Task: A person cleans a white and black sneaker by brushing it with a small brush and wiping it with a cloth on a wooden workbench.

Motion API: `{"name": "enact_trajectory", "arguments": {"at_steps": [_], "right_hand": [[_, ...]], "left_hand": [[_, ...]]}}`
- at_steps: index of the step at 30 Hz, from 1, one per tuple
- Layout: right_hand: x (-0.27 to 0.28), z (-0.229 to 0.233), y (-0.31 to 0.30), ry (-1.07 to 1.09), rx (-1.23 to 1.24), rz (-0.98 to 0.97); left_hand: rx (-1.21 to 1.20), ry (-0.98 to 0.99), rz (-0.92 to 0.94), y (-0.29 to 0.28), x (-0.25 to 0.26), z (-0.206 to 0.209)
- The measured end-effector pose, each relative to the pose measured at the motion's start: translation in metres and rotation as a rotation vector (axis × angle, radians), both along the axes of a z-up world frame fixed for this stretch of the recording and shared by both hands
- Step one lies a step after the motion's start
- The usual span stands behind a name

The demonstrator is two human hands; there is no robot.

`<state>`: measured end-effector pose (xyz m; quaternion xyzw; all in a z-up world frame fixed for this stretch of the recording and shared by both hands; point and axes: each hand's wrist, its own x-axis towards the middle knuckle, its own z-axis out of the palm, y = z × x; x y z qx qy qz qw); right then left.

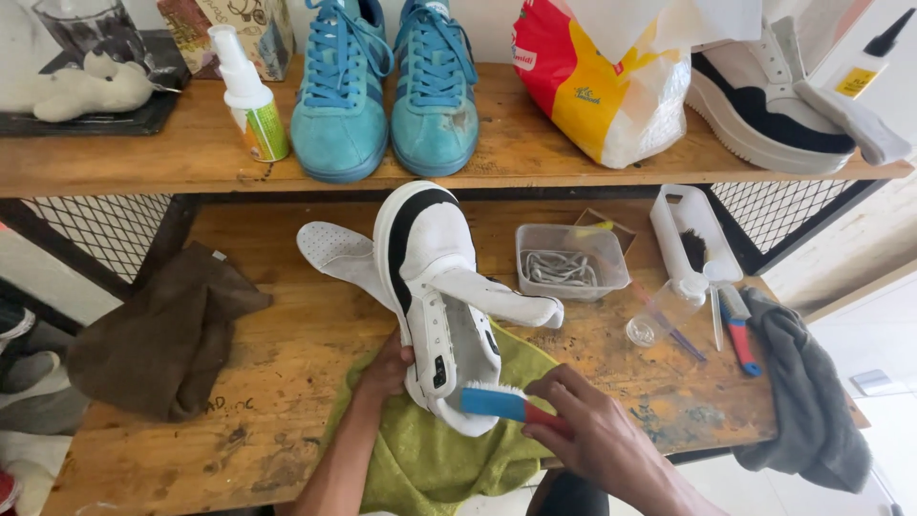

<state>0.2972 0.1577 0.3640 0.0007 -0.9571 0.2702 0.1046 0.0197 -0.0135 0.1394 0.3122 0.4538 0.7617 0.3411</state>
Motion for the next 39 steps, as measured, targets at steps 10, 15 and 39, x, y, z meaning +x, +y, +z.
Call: {"name": "enact_trajectory", "arguments": {"at_steps": [10,15,39], "right_hand": [[-0.032,-0.012,-0.023,0.283,-0.189,0.524],[-0.029,0.009,-0.026,0.408,-0.033,0.323],[-0.04,-0.054,-0.024,0.343,-0.222,0.107]], "left_hand": [[-0.194,-0.195,0.103,0.008,-0.016,-0.048],[-0.178,-0.017,0.052,0.001,-0.016,-0.038],[0.061,0.065,0.026,-0.003,-0.007,0.065]]}}
